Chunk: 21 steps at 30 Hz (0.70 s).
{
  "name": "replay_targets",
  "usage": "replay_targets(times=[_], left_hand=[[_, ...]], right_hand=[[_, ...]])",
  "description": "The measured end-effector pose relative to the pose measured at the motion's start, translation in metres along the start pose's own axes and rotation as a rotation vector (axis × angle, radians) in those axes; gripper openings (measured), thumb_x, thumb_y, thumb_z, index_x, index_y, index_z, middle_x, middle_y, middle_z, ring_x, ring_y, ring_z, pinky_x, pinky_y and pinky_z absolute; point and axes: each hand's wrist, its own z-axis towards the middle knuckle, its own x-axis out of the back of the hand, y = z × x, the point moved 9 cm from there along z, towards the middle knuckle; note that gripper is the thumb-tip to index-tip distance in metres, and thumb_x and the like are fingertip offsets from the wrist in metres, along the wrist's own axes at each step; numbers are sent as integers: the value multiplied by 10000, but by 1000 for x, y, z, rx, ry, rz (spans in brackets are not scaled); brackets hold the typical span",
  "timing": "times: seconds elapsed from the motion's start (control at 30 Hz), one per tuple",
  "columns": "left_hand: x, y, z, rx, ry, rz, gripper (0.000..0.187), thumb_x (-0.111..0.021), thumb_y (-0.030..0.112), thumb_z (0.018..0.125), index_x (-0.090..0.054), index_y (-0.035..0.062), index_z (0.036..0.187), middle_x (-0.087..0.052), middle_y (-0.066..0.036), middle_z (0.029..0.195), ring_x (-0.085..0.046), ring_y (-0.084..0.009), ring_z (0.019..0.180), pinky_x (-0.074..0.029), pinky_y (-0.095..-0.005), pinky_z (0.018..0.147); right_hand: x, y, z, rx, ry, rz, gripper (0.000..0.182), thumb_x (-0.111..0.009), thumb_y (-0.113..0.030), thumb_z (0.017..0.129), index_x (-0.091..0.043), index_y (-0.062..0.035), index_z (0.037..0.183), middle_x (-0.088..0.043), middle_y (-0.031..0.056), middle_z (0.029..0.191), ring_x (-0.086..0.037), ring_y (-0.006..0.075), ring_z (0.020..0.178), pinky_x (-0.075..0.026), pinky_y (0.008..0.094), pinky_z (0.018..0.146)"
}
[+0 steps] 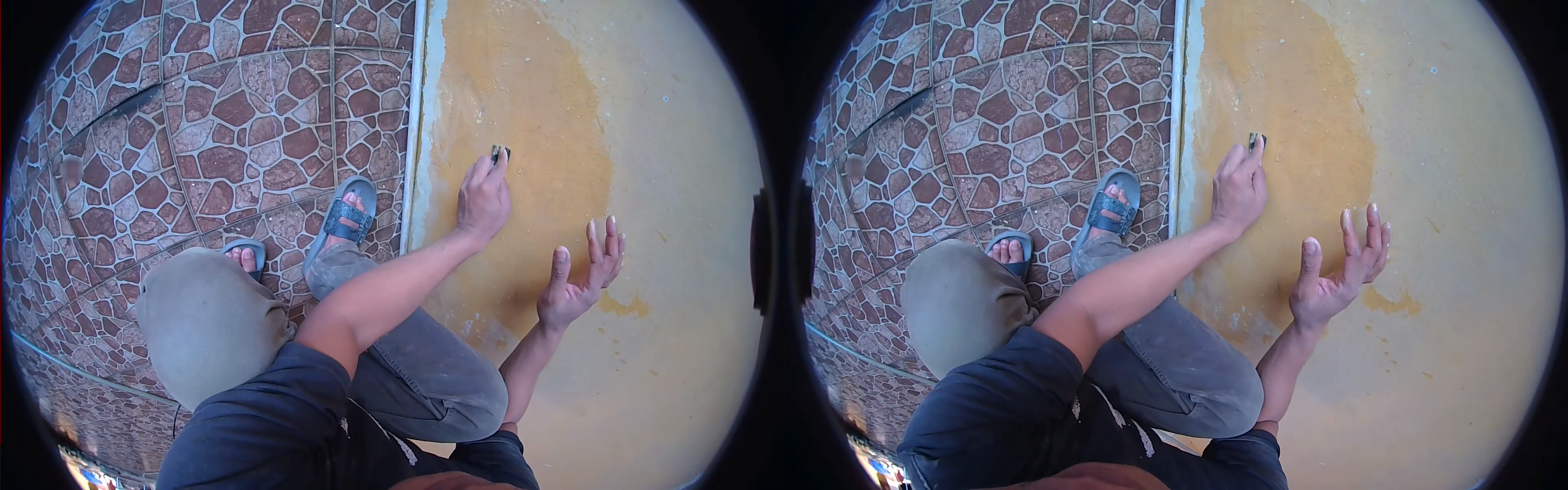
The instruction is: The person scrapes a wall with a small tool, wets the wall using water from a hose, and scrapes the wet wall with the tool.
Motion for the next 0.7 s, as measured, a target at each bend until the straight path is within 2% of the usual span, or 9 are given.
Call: replay_targets(times=[0.13,0.2,0.27,0.33,0.37,0.5,0.57,0.7], left_hand=[[-3,-11,42,1,-28,47,310,-507,7,864,-635,-50,1140,-526,-195,818,-569,-387,798,-458,-470,708],[0,-20,60,62,22,165,325,-515,-9,851,-629,-44,1154,-549,-198,852,-588,-378,845,-470,-473,729],[2,-15,43,45,33,181,334,-524,-12,841,-620,-50,1158,-571,-203,893,-596,-380,882,-480,-475,749],[0,-3,14,-42,-49,175,335,-530,-7,841,-611,-60,1162,-576,-208,913,-591,-387,883,-485,-465,763],[-1,-2,6,-11,-97,171,322,-527,-8,843,-615,-67,1148,-586,-203,921,-590,-392,883,-489,-461,769],[0,-4,30,-30,-115,148,319,-520,-13,845,-618,-68,1144,-589,-196,914,-592,-386,884,-489,-463,766],[1,-17,54,72,-92,242,297,-524,4,861,-623,-61,1133,-605,-184,960,-603,-362,892,-503,-444,795],[4,-14,50,34,-27,271,286,-526,3,858,-636,-48,1117,-604,-184,960,-607,-359,901,-505,-443,796]], right_hand=[[4,5,-5,-15,-4,50,467,-705,-352,871,-635,-97,1256,-481,106,1462,-284,330,1431,-134,493,1177],[5,6,-11,-19,-19,50,466,-708,-347,869,-635,-99,1256,-482,110,1463,-286,334,1431,-141,492,1176],[3,6,-14,-10,-32,54,467,-712,-349,866,-635,-105,1257,-484,109,1463,-282,334,1433,-143,484,1178],[2,5,-11,-12,-11,95,467,-712,-351,865,-636,-109,1257,-483,106,1464,-282,332,1434,-143,481,1179],[3,5,-11,-25,0,124,467,-713,-354,865,-637,-112,1257,-482,103,1465,-282,330,1435,-143,478,1180],[6,3,-9,-18,3,97,468,-710,-364,866,-638,-116,1256,-479,106,1468,-277,328,1439,-147,477,1180],[4,5,-12,-15,-4,99,466,-710,-362,866,-638,-117,1256,-476,108,1472,-273,328,1442,-145,477,1181],[5,9,-17,-12,-5,124,471,-709,-366,866,-638,-115,1257,-474,108,1474,-268,328,1446,-142,475,1181]])
